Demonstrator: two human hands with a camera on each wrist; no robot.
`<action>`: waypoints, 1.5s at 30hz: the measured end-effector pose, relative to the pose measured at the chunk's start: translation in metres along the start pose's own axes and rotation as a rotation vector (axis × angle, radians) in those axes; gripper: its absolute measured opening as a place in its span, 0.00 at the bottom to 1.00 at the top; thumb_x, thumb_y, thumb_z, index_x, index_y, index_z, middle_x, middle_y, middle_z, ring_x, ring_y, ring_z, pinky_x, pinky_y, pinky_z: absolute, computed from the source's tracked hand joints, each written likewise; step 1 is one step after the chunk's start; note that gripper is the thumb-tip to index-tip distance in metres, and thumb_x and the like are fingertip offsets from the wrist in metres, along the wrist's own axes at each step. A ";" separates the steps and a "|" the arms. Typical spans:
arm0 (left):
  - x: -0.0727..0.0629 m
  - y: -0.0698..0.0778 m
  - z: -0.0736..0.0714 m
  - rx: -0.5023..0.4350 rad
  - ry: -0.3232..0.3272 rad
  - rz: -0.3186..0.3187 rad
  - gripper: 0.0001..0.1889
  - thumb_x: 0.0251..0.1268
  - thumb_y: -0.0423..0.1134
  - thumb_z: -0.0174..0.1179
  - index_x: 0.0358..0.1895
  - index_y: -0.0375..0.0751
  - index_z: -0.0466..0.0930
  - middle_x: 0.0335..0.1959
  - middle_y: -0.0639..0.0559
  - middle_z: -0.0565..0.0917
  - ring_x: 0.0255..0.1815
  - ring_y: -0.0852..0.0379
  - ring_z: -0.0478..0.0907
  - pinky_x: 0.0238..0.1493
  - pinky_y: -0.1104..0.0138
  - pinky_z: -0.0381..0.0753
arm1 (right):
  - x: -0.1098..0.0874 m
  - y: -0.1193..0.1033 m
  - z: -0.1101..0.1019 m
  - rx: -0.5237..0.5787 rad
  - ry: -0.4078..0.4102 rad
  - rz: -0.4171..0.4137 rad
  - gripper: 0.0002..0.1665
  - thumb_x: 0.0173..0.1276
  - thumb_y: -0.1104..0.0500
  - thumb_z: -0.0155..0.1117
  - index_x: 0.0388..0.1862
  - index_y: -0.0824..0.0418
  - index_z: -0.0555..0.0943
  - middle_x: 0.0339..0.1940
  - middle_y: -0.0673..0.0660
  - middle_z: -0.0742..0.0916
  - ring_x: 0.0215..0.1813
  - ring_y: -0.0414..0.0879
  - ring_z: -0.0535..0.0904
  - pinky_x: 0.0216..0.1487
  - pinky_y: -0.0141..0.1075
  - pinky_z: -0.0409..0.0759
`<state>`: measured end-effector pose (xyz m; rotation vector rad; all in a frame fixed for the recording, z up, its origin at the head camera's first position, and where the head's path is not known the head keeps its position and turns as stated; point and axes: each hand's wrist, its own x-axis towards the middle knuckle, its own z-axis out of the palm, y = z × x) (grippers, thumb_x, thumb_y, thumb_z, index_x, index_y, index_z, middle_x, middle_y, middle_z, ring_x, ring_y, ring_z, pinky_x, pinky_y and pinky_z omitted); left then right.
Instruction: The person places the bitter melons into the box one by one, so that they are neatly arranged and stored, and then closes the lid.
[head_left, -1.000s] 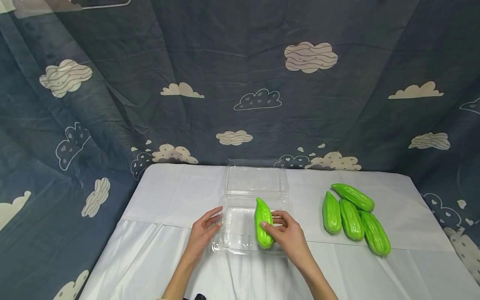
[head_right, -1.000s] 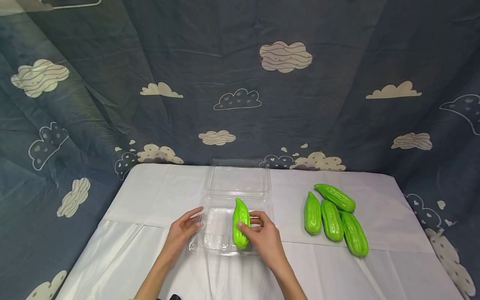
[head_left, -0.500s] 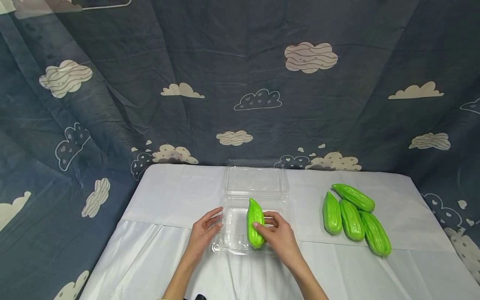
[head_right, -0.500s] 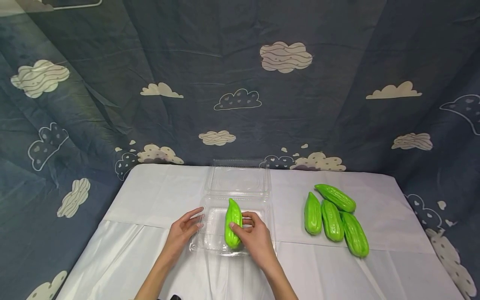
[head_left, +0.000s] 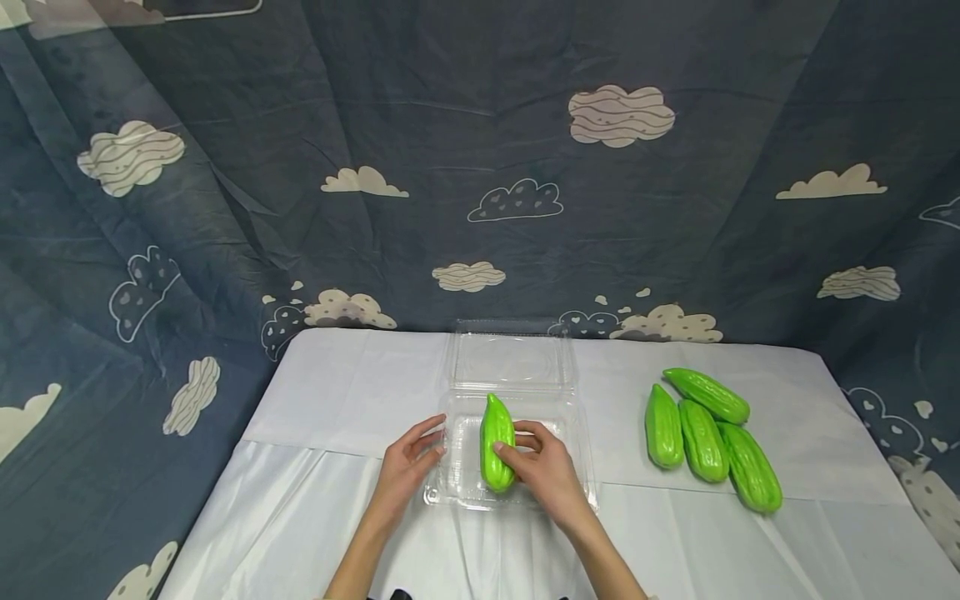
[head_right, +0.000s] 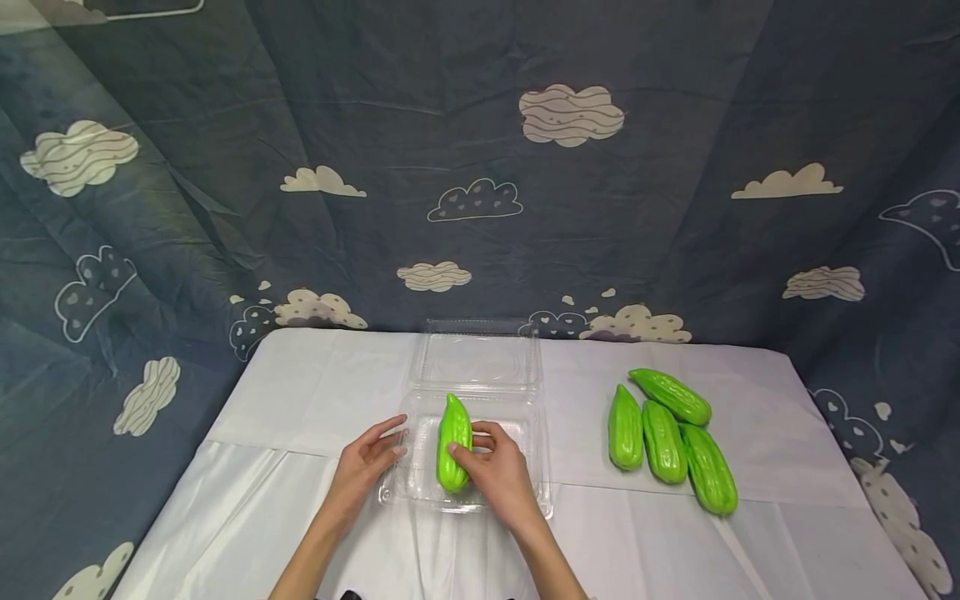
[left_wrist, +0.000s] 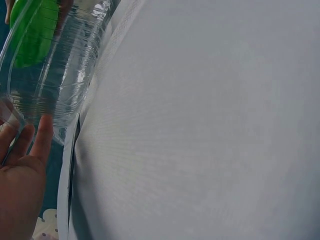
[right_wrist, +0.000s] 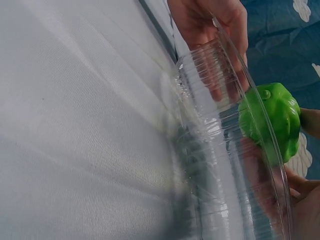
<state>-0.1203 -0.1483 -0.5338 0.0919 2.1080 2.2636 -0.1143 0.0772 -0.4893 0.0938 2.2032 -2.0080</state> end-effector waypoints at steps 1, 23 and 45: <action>0.000 0.000 0.000 -0.002 0.000 0.001 0.25 0.64 0.25 0.60 0.65 0.36 0.74 0.66 0.38 0.73 0.66 0.42 0.71 0.56 0.69 0.76 | 0.001 0.000 0.001 0.002 -0.003 0.004 0.30 0.62 0.56 0.73 0.59 0.66 0.75 0.47 0.62 0.85 0.43 0.49 0.86 0.35 0.37 0.85; 0.000 -0.002 -0.001 0.008 -0.008 0.014 0.25 0.64 0.26 0.61 0.65 0.37 0.74 0.66 0.38 0.73 0.66 0.41 0.71 0.57 0.69 0.75 | 0.012 0.004 0.016 -0.063 -0.107 -0.034 0.30 0.63 0.58 0.70 0.59 0.71 0.74 0.45 0.64 0.87 0.41 0.48 0.85 0.37 0.36 0.83; 0.000 -0.002 0.000 0.019 -0.008 0.017 0.25 0.64 0.26 0.60 0.65 0.37 0.73 0.65 0.39 0.75 0.65 0.42 0.72 0.61 0.69 0.72 | 0.018 0.005 0.025 -0.044 -0.187 -0.022 0.28 0.65 0.63 0.66 0.58 0.79 0.72 0.45 0.68 0.84 0.39 0.52 0.85 0.36 0.44 0.86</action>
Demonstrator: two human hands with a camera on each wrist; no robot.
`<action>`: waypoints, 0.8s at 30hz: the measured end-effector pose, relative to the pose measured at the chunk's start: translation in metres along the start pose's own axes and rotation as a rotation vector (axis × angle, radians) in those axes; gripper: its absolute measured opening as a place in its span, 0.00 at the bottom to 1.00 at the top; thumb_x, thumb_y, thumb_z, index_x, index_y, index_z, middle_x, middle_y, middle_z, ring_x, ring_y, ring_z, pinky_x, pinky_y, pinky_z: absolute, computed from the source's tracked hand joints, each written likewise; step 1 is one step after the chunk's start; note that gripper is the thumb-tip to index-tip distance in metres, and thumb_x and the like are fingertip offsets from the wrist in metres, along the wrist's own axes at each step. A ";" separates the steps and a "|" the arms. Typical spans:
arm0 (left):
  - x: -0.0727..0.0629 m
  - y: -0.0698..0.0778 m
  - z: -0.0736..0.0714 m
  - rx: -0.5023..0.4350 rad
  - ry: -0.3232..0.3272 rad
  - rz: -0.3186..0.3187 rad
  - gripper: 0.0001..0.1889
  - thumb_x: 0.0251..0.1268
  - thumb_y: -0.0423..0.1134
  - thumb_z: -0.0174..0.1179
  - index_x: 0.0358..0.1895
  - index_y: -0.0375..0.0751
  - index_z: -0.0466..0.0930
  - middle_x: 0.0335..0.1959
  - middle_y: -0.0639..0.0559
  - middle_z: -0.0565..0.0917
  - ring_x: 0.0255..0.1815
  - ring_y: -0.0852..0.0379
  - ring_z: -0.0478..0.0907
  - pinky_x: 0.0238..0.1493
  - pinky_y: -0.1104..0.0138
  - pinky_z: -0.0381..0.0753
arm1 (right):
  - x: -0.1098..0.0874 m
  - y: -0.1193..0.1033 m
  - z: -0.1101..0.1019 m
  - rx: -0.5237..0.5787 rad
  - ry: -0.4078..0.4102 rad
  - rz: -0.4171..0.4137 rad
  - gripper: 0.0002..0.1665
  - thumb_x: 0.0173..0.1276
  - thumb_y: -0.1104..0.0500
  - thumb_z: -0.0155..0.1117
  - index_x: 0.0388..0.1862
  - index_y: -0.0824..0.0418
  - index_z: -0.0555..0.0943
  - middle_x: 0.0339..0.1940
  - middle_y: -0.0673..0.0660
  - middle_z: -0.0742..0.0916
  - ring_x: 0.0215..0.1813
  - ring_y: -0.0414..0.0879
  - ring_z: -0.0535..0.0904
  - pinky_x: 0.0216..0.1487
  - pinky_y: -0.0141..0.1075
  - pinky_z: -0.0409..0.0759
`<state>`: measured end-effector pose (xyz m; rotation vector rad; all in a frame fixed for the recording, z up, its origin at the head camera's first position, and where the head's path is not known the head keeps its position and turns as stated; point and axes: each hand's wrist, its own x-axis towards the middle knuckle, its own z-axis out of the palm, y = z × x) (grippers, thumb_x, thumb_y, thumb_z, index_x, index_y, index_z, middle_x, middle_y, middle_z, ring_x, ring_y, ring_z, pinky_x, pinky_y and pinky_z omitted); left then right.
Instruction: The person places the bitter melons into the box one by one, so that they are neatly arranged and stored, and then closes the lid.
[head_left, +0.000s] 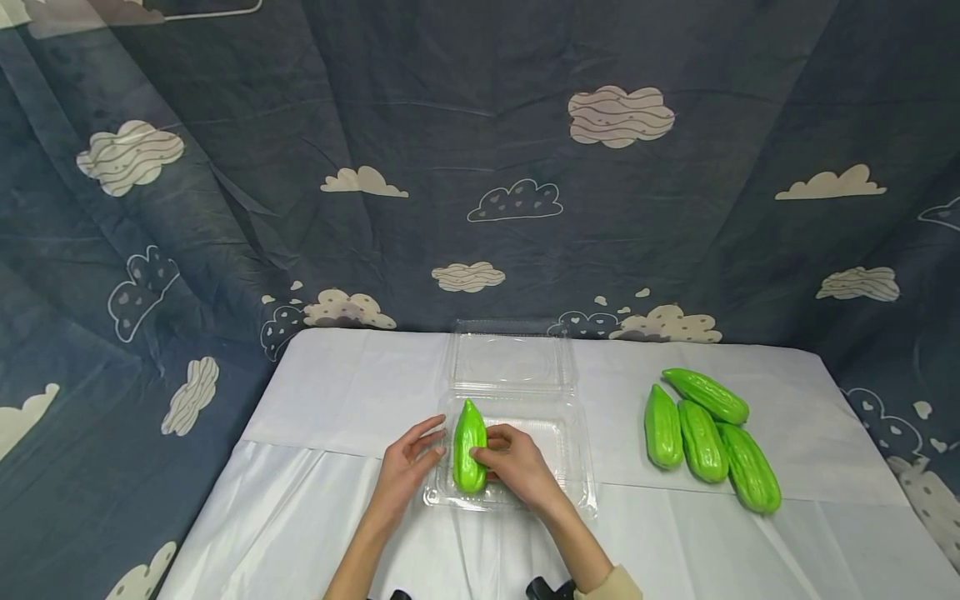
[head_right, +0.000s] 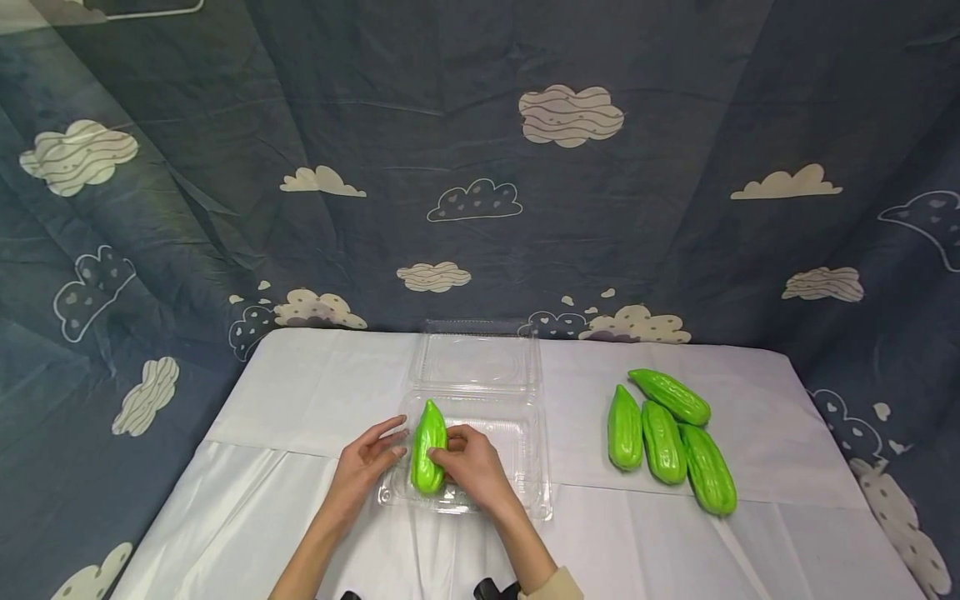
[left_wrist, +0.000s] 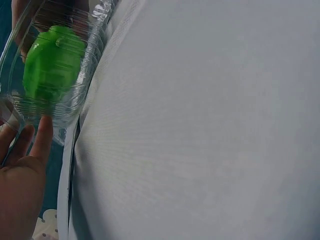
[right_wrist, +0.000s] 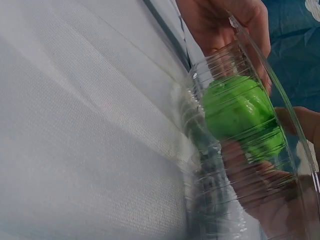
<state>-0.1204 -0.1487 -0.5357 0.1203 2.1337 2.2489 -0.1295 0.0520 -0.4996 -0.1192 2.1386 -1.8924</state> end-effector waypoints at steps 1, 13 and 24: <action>0.000 0.000 0.000 0.001 0.001 0.001 0.25 0.64 0.26 0.60 0.65 0.37 0.73 0.65 0.39 0.75 0.65 0.42 0.72 0.61 0.68 0.71 | 0.001 0.002 0.000 0.000 -0.001 0.003 0.28 0.65 0.62 0.66 0.58 0.79 0.72 0.45 0.67 0.83 0.38 0.51 0.85 0.36 0.43 0.86; -0.001 0.002 0.000 0.005 -0.003 -0.005 0.25 0.65 0.27 0.60 0.66 0.37 0.73 0.63 0.37 0.76 0.65 0.42 0.72 0.62 0.68 0.71 | 0.007 0.001 0.004 0.013 -0.031 0.052 0.27 0.64 0.63 0.67 0.57 0.79 0.73 0.42 0.65 0.83 0.36 0.49 0.85 0.39 0.44 0.86; -0.002 0.003 0.000 0.010 -0.005 -0.022 0.24 0.66 0.29 0.60 0.66 0.38 0.73 0.64 0.36 0.75 0.66 0.42 0.71 0.62 0.69 0.70 | 0.013 0.004 0.001 0.016 -0.062 0.075 0.31 0.65 0.62 0.66 0.61 0.77 0.68 0.41 0.64 0.86 0.36 0.55 0.86 0.37 0.48 0.86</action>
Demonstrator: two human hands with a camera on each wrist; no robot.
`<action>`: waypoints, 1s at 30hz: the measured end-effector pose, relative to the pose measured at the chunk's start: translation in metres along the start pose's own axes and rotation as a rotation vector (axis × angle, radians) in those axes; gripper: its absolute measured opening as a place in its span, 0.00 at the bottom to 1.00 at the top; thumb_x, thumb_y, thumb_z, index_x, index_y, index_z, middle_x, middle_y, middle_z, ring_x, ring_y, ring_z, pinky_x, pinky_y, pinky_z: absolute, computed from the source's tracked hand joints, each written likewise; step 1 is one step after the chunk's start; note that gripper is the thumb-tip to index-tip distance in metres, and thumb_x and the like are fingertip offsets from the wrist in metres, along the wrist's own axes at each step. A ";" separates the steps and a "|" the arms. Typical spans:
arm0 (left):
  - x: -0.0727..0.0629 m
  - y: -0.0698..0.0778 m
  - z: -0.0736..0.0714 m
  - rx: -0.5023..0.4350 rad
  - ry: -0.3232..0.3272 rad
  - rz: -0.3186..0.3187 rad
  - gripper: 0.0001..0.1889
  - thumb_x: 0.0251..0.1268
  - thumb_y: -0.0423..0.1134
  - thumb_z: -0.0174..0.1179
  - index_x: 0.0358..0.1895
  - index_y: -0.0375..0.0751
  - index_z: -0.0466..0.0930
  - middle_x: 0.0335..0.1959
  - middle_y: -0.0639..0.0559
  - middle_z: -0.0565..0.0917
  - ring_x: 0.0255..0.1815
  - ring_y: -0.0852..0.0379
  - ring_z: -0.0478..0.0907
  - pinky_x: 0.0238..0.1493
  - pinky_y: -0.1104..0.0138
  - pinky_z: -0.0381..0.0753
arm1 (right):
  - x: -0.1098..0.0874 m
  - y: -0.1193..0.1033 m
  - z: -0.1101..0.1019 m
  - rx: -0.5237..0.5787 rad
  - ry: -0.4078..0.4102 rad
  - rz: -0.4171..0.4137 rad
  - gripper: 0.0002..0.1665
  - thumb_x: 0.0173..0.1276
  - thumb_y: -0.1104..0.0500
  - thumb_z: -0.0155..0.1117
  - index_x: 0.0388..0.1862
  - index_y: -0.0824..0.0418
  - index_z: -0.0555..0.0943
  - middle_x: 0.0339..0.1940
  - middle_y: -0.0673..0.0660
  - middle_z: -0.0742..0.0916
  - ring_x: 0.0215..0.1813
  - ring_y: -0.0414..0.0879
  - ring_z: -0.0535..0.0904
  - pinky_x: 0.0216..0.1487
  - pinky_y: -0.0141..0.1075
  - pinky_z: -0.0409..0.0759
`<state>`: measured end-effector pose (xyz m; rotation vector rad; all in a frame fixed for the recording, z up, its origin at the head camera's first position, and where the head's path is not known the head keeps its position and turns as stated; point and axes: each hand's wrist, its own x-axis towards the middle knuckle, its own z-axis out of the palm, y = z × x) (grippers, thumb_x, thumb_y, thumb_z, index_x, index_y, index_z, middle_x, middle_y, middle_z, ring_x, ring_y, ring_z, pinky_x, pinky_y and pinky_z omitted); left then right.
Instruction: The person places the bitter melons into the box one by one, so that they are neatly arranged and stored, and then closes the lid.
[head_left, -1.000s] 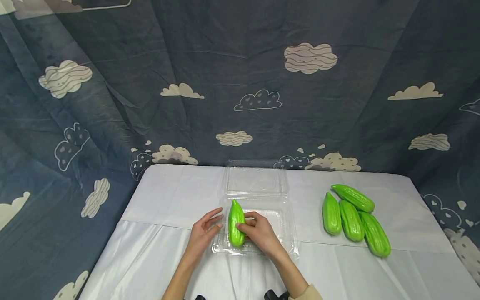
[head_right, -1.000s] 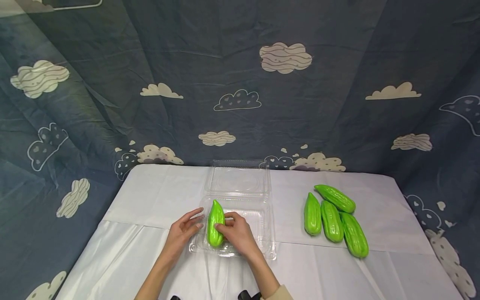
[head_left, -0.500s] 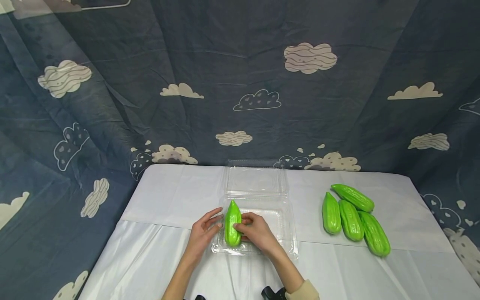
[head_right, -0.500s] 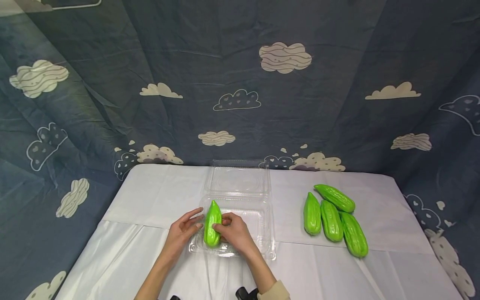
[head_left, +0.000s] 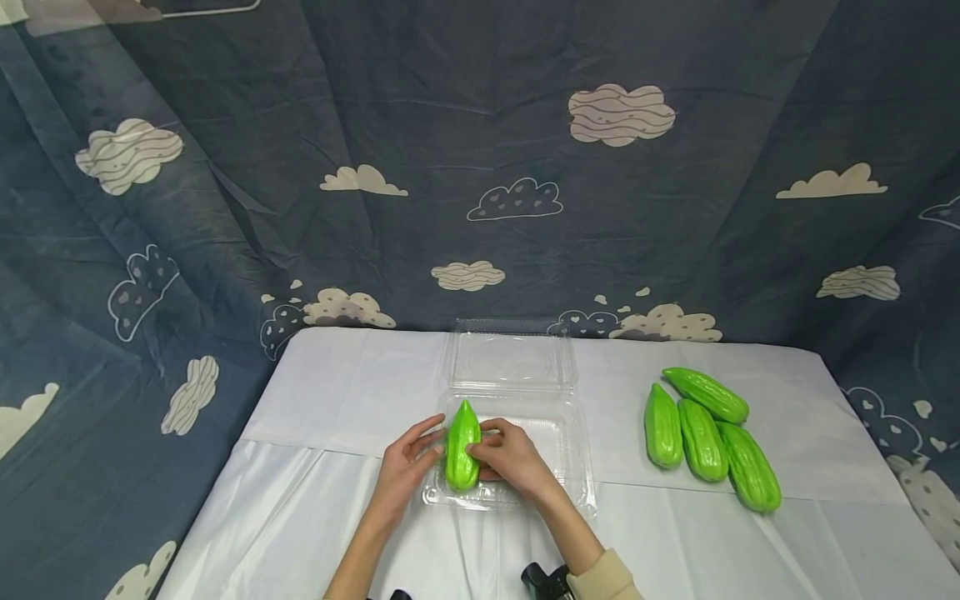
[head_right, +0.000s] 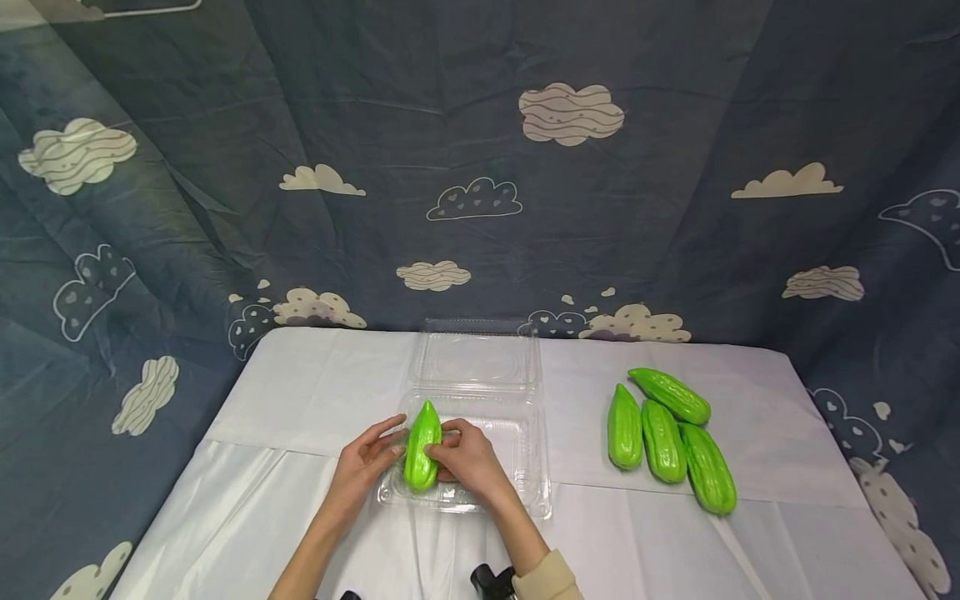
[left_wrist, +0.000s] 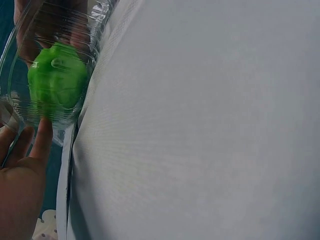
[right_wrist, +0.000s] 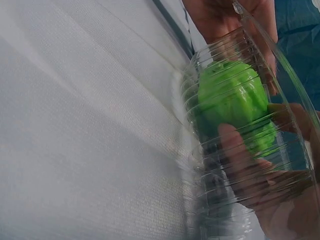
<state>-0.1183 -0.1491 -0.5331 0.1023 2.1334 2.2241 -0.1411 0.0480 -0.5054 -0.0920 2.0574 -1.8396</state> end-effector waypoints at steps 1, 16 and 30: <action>0.000 0.000 0.000 0.000 0.001 -0.002 0.24 0.66 0.29 0.59 0.66 0.38 0.73 0.64 0.36 0.75 0.66 0.42 0.71 0.63 0.69 0.70 | 0.000 0.000 0.000 -0.008 -0.001 -0.001 0.31 0.65 0.62 0.66 0.61 0.77 0.68 0.41 0.65 0.86 0.36 0.54 0.87 0.36 0.47 0.86; 0.000 0.001 0.000 0.003 0.007 -0.004 0.24 0.65 0.28 0.60 0.66 0.39 0.74 0.62 0.35 0.76 0.65 0.42 0.72 0.62 0.68 0.71 | -0.014 -0.024 -0.003 0.005 -0.038 -0.005 0.31 0.67 0.64 0.63 0.62 0.81 0.66 0.44 0.69 0.84 0.41 0.62 0.85 0.42 0.54 0.84; 0.001 0.001 0.000 -0.003 0.007 -0.006 0.25 0.65 0.28 0.60 0.66 0.39 0.73 0.62 0.37 0.76 0.65 0.43 0.72 0.61 0.68 0.72 | -0.007 -0.004 -0.011 0.011 -0.015 0.014 0.34 0.66 0.61 0.66 0.65 0.78 0.66 0.47 0.69 0.83 0.42 0.58 0.85 0.40 0.48 0.85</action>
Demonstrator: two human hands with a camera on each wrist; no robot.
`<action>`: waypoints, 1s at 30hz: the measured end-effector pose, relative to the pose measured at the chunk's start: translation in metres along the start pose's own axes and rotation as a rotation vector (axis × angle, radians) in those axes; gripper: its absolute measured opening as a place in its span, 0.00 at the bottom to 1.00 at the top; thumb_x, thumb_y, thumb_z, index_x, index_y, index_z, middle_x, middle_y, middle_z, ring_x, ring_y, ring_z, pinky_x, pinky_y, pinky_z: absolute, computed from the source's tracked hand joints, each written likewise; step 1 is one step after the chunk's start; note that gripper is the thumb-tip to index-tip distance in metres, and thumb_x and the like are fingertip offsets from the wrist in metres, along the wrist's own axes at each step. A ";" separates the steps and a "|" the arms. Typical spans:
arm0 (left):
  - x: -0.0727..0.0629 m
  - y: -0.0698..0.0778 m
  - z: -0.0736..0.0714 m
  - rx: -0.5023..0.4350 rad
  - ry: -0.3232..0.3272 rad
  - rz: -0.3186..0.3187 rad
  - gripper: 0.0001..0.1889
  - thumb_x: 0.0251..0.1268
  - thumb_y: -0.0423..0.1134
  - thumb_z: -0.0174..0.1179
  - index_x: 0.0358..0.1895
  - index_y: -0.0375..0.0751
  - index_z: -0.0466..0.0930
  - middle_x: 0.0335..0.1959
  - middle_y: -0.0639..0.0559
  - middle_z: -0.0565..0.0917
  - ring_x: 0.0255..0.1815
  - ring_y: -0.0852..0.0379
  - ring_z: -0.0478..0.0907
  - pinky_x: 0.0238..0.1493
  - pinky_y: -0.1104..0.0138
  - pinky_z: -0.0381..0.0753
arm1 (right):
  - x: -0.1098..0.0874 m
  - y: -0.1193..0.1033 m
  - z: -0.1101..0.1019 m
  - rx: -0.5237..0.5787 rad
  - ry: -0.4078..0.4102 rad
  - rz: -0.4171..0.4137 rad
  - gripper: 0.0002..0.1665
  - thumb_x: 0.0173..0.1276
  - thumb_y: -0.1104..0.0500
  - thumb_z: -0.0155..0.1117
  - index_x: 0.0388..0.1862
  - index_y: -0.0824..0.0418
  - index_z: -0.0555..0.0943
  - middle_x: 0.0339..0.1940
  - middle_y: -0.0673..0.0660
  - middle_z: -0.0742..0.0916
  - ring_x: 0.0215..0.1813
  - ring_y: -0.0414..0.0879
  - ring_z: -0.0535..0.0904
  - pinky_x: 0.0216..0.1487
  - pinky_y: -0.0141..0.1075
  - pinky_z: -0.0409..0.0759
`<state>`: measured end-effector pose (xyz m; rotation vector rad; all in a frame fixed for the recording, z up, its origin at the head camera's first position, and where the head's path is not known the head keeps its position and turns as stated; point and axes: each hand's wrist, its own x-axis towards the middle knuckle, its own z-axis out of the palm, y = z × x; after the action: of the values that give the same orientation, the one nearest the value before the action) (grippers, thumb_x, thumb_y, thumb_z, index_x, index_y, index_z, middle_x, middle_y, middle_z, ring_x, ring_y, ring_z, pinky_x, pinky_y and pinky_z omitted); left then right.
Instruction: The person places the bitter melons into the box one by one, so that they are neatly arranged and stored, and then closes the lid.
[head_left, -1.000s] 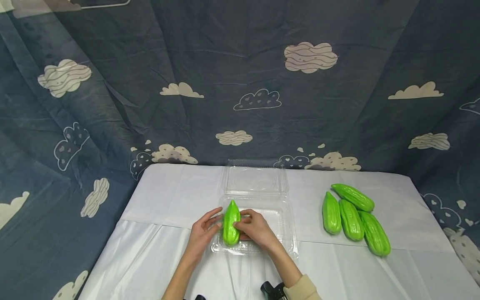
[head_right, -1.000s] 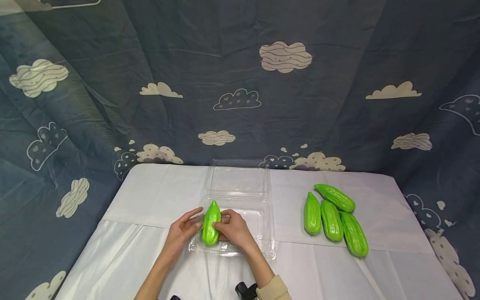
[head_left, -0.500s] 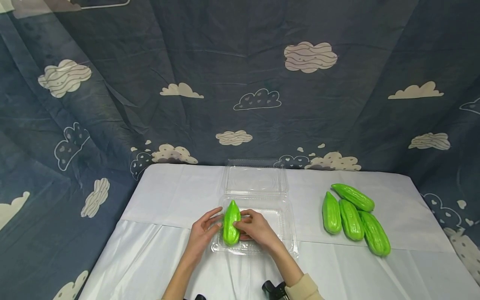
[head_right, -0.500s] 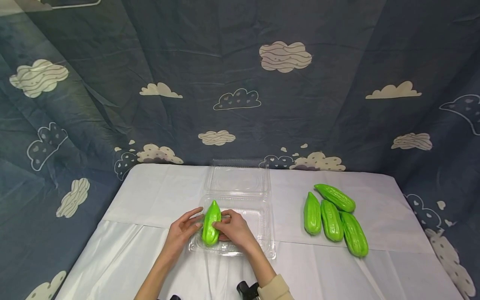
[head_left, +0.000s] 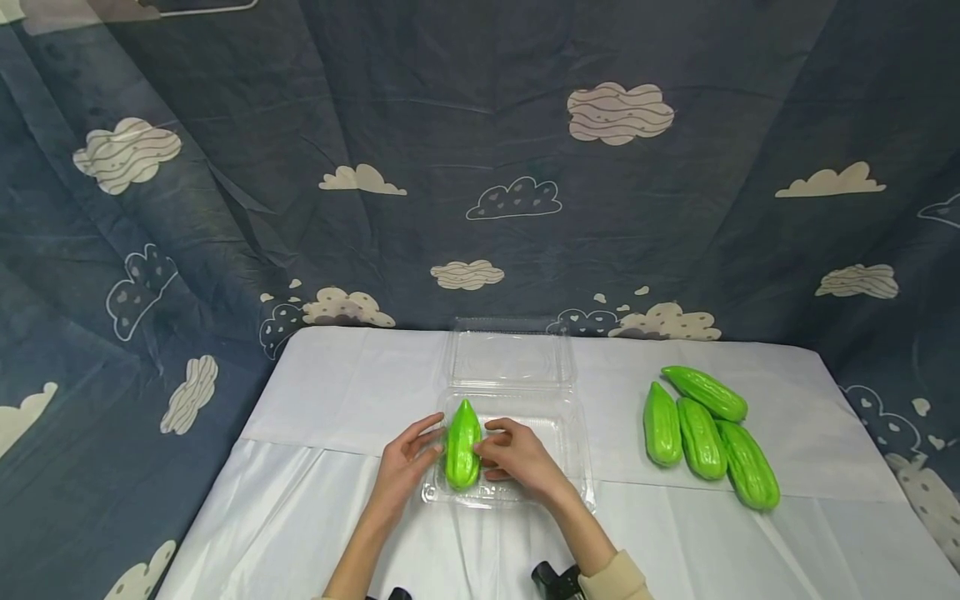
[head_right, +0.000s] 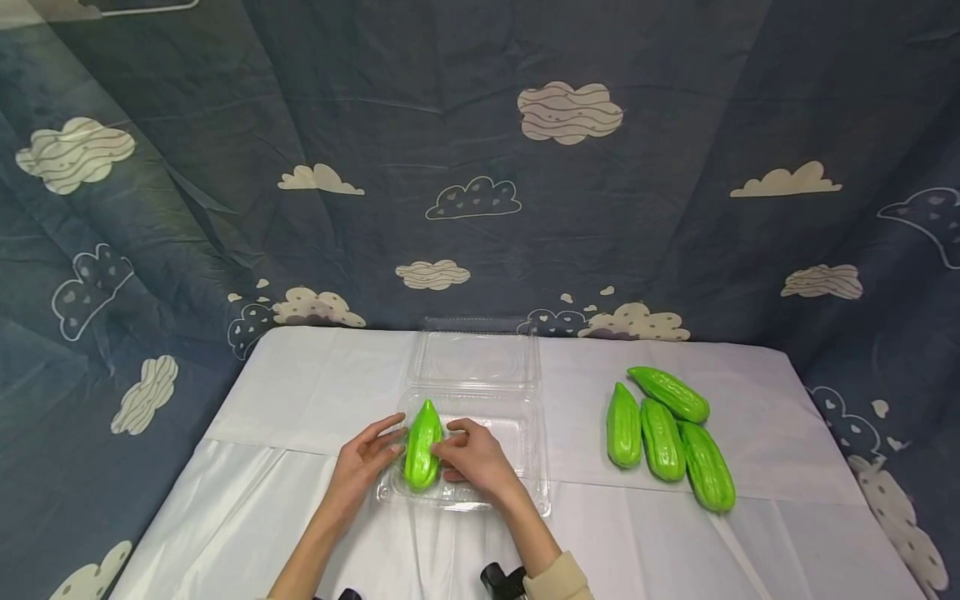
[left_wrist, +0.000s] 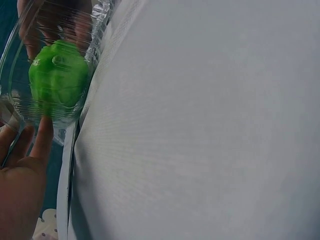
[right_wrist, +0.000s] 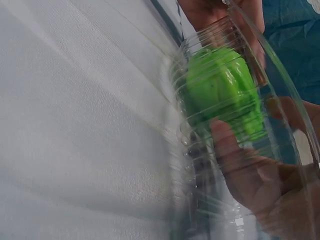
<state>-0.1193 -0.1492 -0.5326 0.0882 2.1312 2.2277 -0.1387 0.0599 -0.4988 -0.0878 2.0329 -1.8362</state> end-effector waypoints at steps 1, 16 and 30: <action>0.000 0.000 0.000 0.001 0.001 -0.001 0.25 0.65 0.28 0.60 0.66 0.39 0.74 0.62 0.37 0.76 0.65 0.43 0.72 0.61 0.68 0.72 | -0.001 0.000 -0.001 -0.004 0.004 0.000 0.34 0.66 0.61 0.66 0.65 0.78 0.66 0.47 0.69 0.83 0.42 0.57 0.85 0.40 0.48 0.85; 0.002 -0.001 0.000 0.000 0.001 0.002 0.25 0.64 0.27 0.61 0.66 0.36 0.73 0.61 0.35 0.77 0.65 0.41 0.72 0.61 0.68 0.73 | -0.014 -0.006 -0.013 -0.066 0.068 -0.105 0.31 0.65 0.62 0.66 0.63 0.75 0.71 0.47 0.66 0.84 0.46 0.54 0.84 0.45 0.46 0.84; 0.000 -0.001 -0.001 -0.001 -0.002 0.020 0.25 0.64 0.27 0.60 0.66 0.35 0.73 0.62 0.34 0.76 0.65 0.40 0.72 0.61 0.68 0.72 | -0.035 -0.010 -0.027 -0.115 0.143 -0.205 0.22 0.65 0.60 0.70 0.57 0.62 0.79 0.49 0.59 0.85 0.52 0.48 0.81 0.51 0.35 0.79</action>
<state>-0.1195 -0.1498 -0.5337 0.1130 2.1382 2.2381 -0.1179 0.0950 -0.4787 -0.2097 2.3032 -1.8918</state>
